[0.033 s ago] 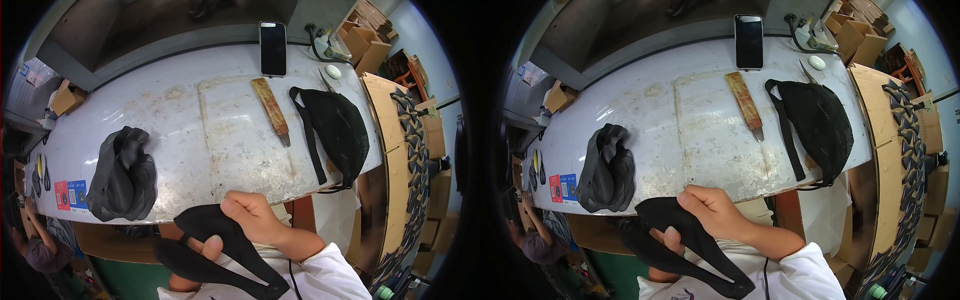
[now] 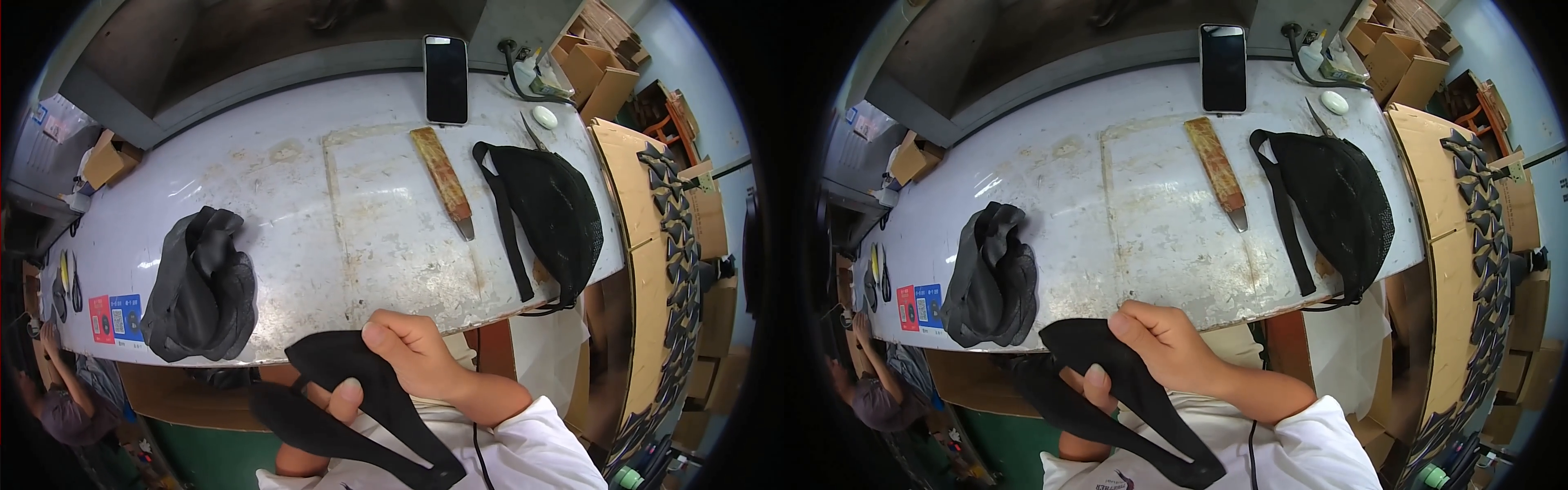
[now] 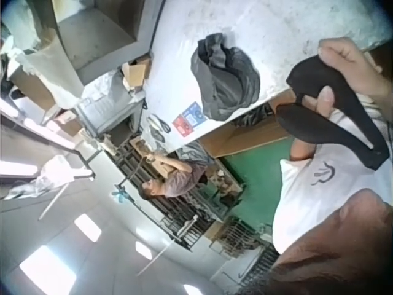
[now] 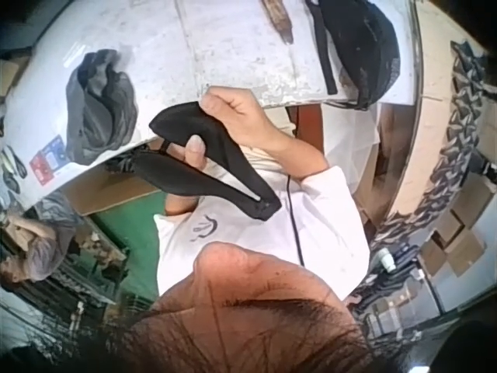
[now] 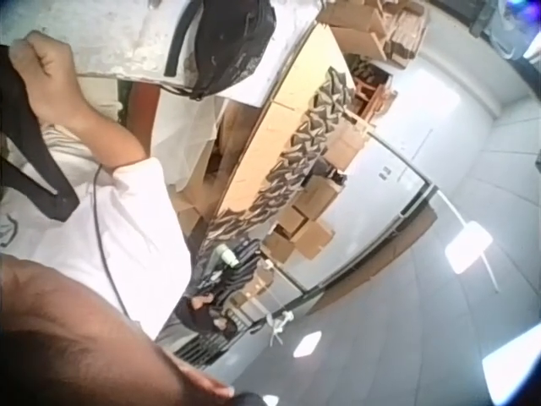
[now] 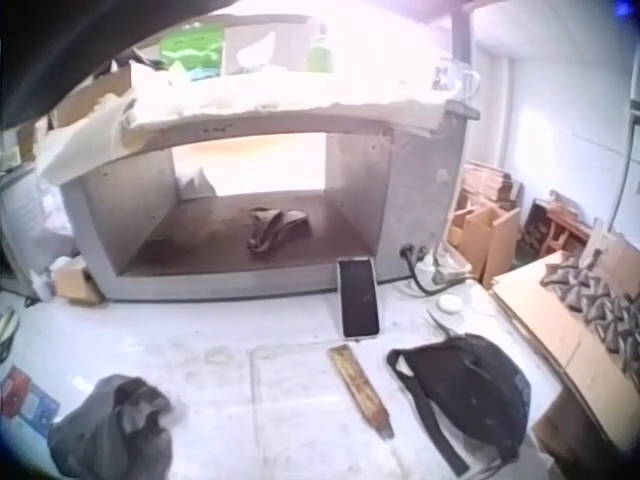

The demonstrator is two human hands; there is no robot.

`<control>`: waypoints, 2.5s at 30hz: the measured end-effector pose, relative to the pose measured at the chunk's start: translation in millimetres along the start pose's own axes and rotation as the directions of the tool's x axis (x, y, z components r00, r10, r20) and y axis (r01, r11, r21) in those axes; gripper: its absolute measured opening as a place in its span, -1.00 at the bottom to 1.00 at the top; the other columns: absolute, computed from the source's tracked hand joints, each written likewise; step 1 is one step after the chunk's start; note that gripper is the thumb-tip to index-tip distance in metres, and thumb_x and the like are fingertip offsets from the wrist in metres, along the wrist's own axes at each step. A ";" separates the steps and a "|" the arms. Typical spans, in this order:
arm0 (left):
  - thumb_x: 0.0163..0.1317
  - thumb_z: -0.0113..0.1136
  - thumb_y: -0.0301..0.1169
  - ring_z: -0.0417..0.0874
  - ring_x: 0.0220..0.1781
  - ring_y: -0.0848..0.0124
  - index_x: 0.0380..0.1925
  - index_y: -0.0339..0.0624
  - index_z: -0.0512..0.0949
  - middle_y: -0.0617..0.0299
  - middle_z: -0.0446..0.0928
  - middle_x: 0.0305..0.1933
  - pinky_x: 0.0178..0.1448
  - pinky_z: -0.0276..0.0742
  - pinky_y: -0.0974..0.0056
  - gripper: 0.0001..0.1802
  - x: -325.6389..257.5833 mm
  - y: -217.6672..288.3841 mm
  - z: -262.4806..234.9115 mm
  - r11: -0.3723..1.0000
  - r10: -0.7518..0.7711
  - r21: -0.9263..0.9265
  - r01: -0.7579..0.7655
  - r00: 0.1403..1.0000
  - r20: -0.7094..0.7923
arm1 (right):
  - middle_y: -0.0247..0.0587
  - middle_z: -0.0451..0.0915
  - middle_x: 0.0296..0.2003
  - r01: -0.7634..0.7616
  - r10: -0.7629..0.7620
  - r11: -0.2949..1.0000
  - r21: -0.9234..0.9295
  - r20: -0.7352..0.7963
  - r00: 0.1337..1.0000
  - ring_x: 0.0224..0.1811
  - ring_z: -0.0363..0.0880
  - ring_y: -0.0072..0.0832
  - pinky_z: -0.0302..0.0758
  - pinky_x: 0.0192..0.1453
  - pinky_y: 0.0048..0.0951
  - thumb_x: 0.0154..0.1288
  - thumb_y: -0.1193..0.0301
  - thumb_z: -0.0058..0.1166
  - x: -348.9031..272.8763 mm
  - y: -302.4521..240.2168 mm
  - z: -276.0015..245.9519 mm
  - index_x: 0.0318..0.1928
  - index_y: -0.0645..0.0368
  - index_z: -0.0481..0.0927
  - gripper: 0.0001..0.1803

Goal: Fitting and inspecting the outer cover on bicycle saddle bases at a workbench.

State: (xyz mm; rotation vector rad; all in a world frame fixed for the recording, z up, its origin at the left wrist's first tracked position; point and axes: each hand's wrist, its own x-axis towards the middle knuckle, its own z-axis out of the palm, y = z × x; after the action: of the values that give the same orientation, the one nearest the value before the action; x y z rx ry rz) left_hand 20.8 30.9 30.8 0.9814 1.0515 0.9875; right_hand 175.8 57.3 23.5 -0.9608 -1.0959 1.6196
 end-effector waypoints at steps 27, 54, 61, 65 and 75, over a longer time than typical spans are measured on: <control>0.01 0.35 -0.61 0.66 -0.12 0.32 0.22 -0.45 0.38 0.10 0.62 -0.13 -0.07 0.59 0.23 -0.31 15.5 -14.9 -19.6 0.886 0.243 -0.463 0.038 0.811 0.532 | -0.17 0.57 -0.60 0.230 -0.168 0.942 -0.243 0.251 0.953 -0.62 0.49 -0.47 0.36 -0.51 -0.44 0.40 0.41 0.14 -19.0 -6.0 -32.5 -0.28 0.28 0.67 -0.82; 0.48 -0.14 -0.32 0.46 -0.74 0.53 0.44 -0.30 -0.01 -0.22 0.62 -0.12 -0.76 0.30 0.54 -0.38 -14.3 15.1 2.8 0.977 0.005 -0.204 -0.059 0.967 -0.255 | -0.20 0.65 -0.32 0.064 -0.059 0.993 0.100 -0.045 0.997 -0.33 0.60 -0.68 0.47 -0.34 -0.68 0.22 0.61 0.31 -28.1 10.7 -5.8 -0.06 0.20 0.30 -0.57; 0.51 -0.15 -0.29 0.73 -0.33 0.34 0.49 -0.27 -0.18 -0.16 0.60 0.00 -0.69 0.50 0.41 -0.31 -9.6 6.8 -12.5 0.723 -0.081 -0.688 0.061 0.997 0.003 | -0.16 0.65 -0.24 0.023 -0.042 0.958 0.286 0.061 0.997 -0.28 0.60 -0.67 0.47 -0.33 -0.69 0.32 0.68 0.14 -27.6 -9.1 -11.5 0.21 0.20 0.21 -0.46; 0.44 0.00 -0.38 0.66 0.00 0.22 0.44 -0.28 0.04 -0.10 0.56 0.07 0.02 0.67 0.17 -0.35 -22.9 -34.5 -8.1 0.734 0.189 -0.605 -0.308 0.949 -0.253 | -0.15 0.64 -0.23 0.007 -0.006 0.978 0.210 -0.005 1.000 -0.27 0.60 -0.63 0.51 -0.26 -0.64 0.33 0.69 0.11 -26.9 -9.9 -21.6 0.23 0.22 0.23 -0.48; 0.44 0.03 -0.23 0.50 -0.41 0.43 -0.41 -0.35 0.47 0.16 0.51 -0.38 -0.28 0.42 0.35 -0.63 17.9 -7.2 -17.2 0.936 0.122 0.298 -0.184 0.969 0.215 | -0.33 0.59 -0.34 -0.112 0.121 0.967 0.228 -0.026 0.992 -0.34 0.56 -0.69 0.49 -0.28 -0.63 0.35 0.63 0.10 -11.8 -12.6 -11.5 0.15 0.20 0.30 -0.59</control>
State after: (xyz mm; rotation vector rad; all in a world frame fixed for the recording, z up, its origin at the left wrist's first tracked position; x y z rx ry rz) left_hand 8.8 48.8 16.6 1.4143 0.9977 0.8425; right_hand 192.9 50.8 33.3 -0.9157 -0.8198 1.7704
